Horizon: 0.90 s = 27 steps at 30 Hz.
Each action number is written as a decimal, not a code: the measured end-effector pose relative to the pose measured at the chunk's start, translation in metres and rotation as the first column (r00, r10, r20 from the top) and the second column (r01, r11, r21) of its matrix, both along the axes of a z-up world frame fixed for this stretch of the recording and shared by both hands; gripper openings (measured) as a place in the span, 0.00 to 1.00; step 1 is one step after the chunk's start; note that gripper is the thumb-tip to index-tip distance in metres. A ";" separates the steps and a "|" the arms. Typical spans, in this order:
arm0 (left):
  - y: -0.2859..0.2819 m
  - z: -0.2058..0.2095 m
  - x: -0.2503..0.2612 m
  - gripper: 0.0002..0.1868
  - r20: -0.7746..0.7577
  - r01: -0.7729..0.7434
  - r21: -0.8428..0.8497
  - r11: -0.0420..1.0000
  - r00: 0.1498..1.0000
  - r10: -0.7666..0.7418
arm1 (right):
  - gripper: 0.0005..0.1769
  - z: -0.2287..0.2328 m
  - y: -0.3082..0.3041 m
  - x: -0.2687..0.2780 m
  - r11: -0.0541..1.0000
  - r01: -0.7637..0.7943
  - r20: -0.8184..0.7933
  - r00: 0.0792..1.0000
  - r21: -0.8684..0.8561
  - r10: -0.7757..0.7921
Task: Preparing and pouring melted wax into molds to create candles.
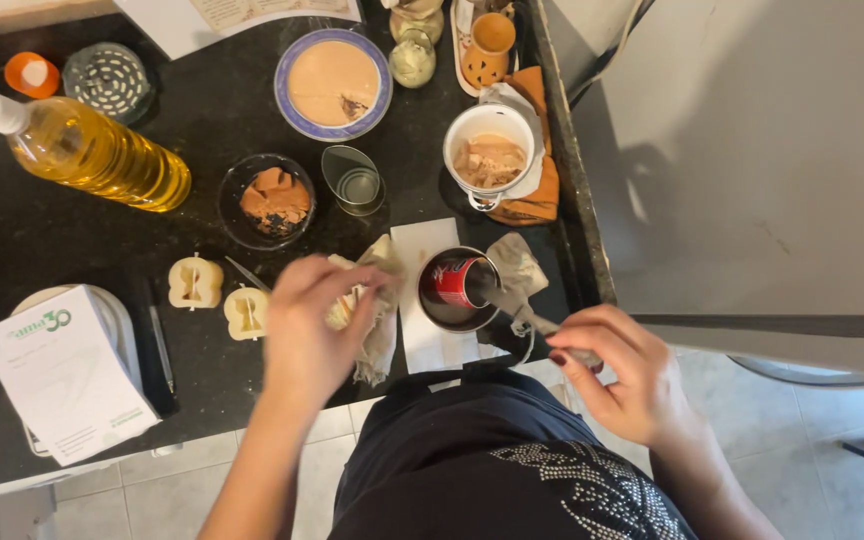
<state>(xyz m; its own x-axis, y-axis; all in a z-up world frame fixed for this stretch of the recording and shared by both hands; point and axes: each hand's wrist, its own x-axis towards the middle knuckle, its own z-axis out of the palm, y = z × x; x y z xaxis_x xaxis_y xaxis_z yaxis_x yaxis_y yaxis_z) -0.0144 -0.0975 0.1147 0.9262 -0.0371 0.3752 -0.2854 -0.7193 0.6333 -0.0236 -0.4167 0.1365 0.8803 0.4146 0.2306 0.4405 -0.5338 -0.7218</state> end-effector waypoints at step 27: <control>0.009 -0.066 -0.094 0.14 -0.149 -0.296 -0.111 0.949 0.949 0.279 | 0.08 -0.011 0.033 -0.003 0.989 -0.134 -0.030 0.991 -0.058 0.133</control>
<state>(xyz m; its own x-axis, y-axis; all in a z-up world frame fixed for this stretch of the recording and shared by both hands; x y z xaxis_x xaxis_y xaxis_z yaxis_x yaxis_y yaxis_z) -0.1087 -0.0883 0.0490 0.9313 0.2789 0.2344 0.0125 -0.6673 0.7447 -0.0264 -0.3839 0.1251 0.8214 0.5413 0.1798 0.4924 -0.5139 -0.7024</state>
